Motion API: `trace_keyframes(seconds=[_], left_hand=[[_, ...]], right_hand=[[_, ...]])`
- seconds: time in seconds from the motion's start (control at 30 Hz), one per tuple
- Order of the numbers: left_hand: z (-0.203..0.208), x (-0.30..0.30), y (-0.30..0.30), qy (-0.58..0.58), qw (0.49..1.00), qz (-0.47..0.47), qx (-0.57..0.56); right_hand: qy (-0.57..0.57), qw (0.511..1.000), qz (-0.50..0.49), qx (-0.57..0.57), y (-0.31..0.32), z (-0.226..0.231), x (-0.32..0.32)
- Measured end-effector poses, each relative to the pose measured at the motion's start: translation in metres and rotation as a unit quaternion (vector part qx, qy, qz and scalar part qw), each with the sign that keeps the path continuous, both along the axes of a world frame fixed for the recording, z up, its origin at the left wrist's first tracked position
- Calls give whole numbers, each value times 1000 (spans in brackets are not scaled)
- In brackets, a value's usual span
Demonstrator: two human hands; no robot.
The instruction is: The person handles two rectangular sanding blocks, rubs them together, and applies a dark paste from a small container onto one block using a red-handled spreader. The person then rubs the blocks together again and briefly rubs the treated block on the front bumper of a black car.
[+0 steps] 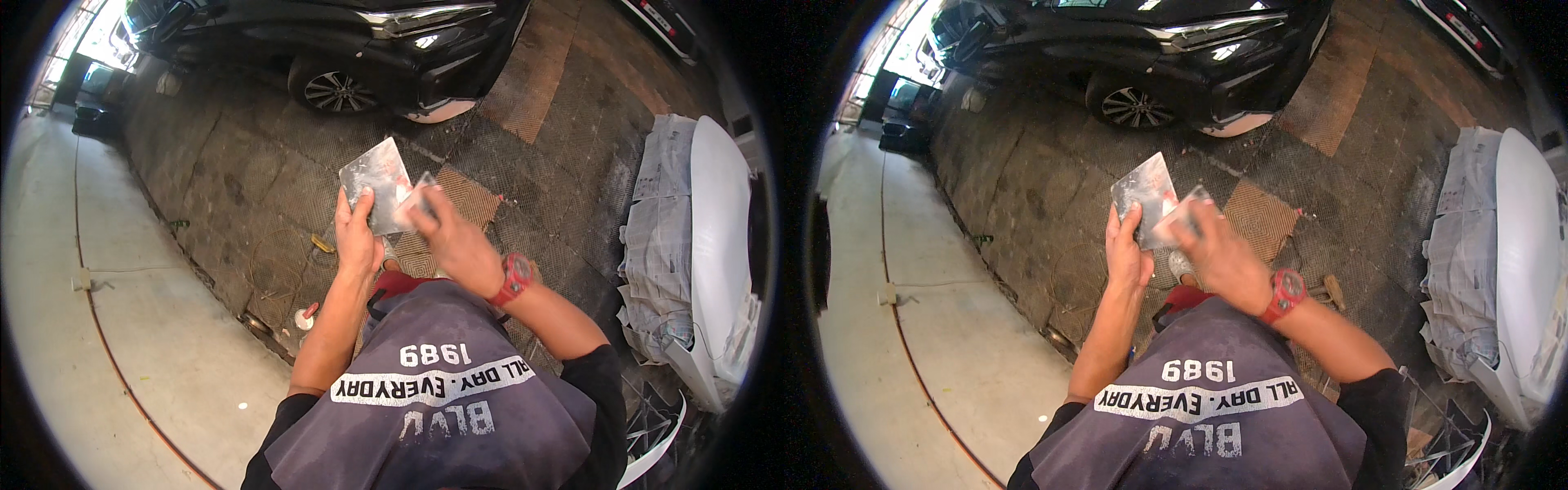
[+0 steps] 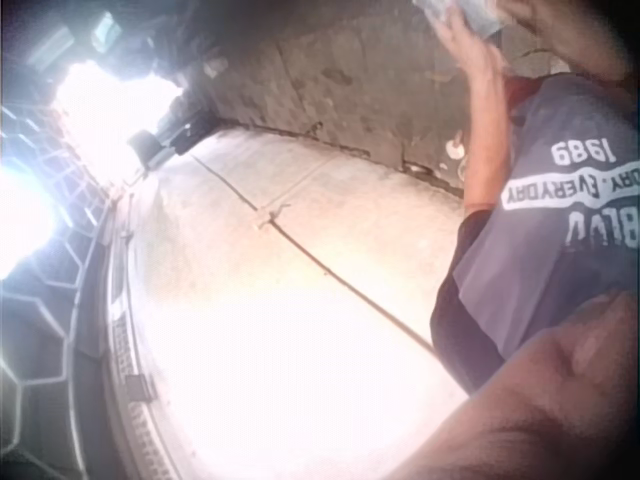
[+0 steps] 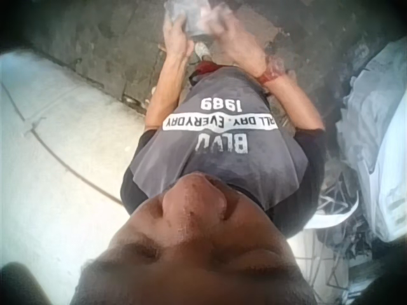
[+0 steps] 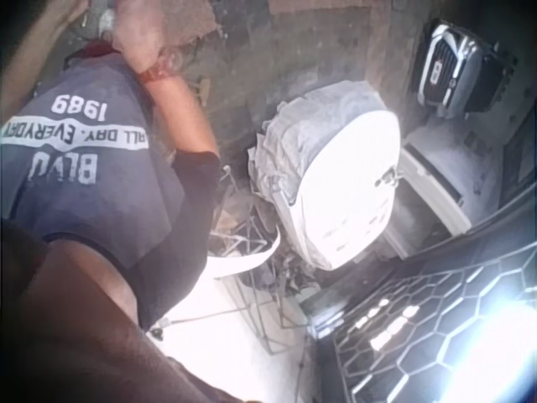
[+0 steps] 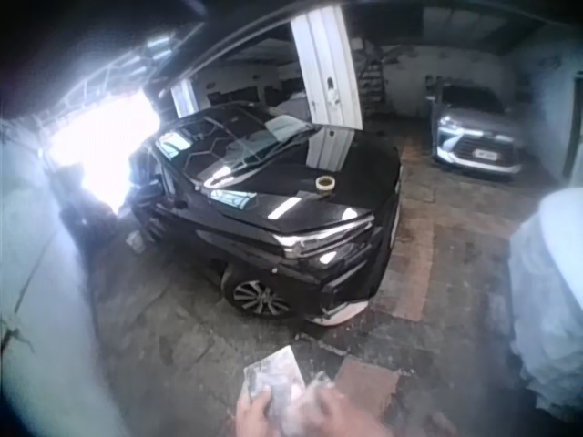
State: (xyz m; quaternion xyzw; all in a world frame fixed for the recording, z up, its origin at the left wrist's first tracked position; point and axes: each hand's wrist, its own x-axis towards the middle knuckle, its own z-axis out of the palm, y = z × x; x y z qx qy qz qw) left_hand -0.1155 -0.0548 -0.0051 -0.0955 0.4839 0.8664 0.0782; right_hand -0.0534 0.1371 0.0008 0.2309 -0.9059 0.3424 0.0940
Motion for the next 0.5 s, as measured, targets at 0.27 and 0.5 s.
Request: trace_keyframes(seconds=[0.27, 0.5], left_hand=[[-24, 13, -8, 24, 998, 26, -60], [-21, 8, -8, 74, 990, 42, -116]], right_hand=[[35, 983, -74, 166, 36, 33, -19], [-6, 995, -19, 102, 25, 52, -7]])
